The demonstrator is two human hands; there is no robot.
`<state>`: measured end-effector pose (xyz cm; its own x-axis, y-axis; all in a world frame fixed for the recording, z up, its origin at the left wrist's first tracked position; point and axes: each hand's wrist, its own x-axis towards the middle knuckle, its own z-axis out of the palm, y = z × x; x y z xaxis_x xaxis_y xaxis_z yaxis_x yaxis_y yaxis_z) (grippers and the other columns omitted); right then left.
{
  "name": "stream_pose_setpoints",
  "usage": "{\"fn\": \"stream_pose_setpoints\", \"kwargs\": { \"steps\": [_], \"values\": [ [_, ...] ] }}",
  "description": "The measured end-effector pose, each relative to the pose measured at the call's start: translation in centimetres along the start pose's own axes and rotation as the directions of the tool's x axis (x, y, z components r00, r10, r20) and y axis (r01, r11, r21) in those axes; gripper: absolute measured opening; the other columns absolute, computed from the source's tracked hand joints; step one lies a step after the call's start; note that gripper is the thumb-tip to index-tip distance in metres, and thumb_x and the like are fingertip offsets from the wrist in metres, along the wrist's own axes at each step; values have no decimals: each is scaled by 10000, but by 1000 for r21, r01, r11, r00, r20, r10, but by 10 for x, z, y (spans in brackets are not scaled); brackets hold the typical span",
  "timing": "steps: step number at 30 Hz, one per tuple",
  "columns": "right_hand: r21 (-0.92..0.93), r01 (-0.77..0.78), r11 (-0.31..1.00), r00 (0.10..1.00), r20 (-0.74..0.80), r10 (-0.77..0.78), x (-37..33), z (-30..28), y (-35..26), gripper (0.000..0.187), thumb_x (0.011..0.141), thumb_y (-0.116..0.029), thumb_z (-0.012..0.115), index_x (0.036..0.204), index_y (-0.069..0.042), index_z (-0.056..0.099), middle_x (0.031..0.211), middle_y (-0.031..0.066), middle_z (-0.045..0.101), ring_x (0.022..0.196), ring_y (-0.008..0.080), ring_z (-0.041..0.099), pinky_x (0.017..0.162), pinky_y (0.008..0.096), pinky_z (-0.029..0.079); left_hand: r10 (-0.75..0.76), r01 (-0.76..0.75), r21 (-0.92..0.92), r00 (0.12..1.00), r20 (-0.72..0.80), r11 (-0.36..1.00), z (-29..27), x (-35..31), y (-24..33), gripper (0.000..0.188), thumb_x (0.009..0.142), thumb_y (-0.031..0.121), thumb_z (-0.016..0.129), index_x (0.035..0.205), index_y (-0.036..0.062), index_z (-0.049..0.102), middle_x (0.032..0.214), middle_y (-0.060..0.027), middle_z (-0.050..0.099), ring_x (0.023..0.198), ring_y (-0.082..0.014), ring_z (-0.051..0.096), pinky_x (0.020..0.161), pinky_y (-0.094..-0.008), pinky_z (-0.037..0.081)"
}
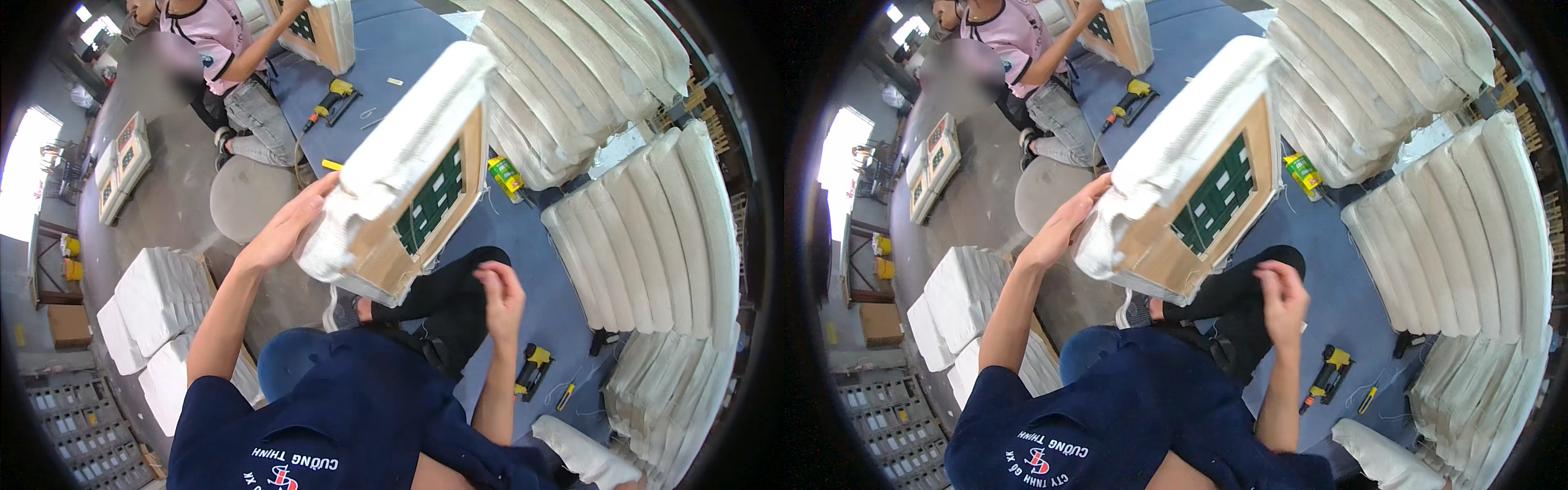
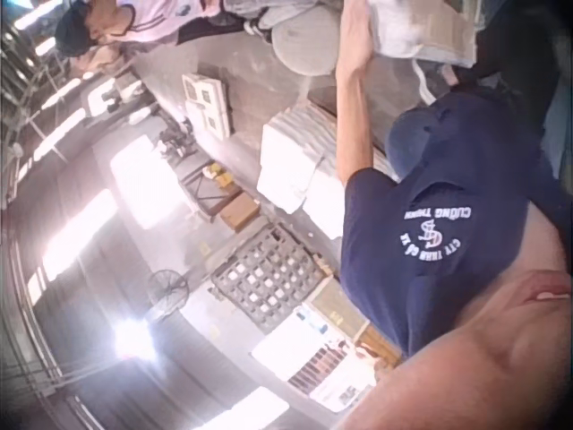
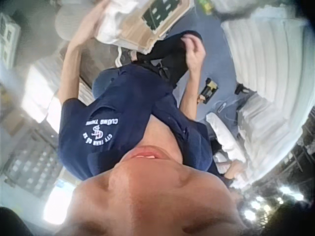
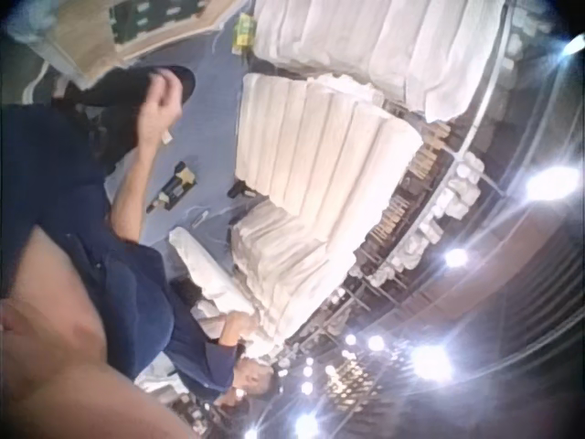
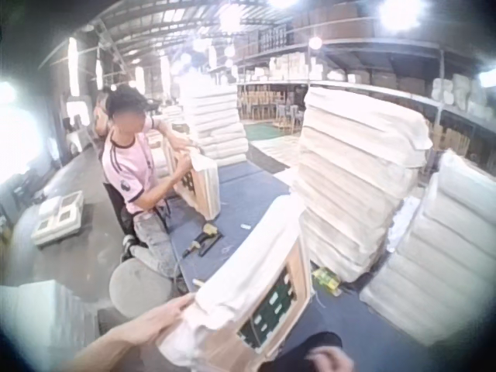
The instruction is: The person sits on the floor in a workshop and uses a staple gun to attach white fabric to rectangular foam cushions. They repeatedly pick up cushions, wrap the fabric around the edges, and secure it with staples before stacking the finished items.
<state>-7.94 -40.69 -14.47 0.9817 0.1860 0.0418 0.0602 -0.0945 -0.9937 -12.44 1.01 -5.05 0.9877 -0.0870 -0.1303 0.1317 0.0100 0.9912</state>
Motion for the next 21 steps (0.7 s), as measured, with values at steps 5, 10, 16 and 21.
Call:
{"fn": "stream_pose_setpoints", "kwargs": {
  "steps": [5, 10, 16, 21],
  "values": [
    [309, -88, 947, 915, 400, -46, 9, 54, -57, 400, 1144, -315, 604, 1304, 40, 699, 1170, 53, 726, 1118, 116, 647, 1001, 287, 499, 28, -53, 69, 949, 315, 996, 53, 35, 9, 985, 1041, 238, 721, 1800, 184, 95, 1795, -192, 233, 1647, -295, 288, 1303, -488, 305],
    [275, -110, 955, 941, 338, 11, -5, 54, -65, 545, 1118, -387, 640, 1385, 88, 646, 1321, 94, 708, 1209, 141, 629, 1061, 320, 490, 218, -329, 142, 836, 504, 934, 92, 83, 5, 1113, 983, 53, 739, 1788, 103, -29, 1851, -208, 62, 1702, -264, 133, 1345, -444, 208],
    [250, -97, 963, 985, 164, 56, 11, 68, -77, 236, 994, -44, 788, 1221, 21, 786, 1140, 55, 798, 1055, 107, 706, 955, 306, 554, 327, -389, 140, 884, 334, 911, 114, 71, 4, 1036, 981, 35, 728, 1785, 58, 75, 1848, -180, 137, 1697, -255, 159, 1352, -410, 182],
    [264, -31, 964, 971, 238, -34, 12, 63, -42, 206, 983, -43, 761, 1171, 23, 814, 1154, 83, 802, 1027, 142, 720, 924, 321, 548, 167, -247, 91, 841, 514, 965, 76, 75, 5, 1127, 940, 159, 806, 1801, 169, 80, 1867, -153, 33, 1717, -288, 71, 1346, -531, 239]
  ]
}}
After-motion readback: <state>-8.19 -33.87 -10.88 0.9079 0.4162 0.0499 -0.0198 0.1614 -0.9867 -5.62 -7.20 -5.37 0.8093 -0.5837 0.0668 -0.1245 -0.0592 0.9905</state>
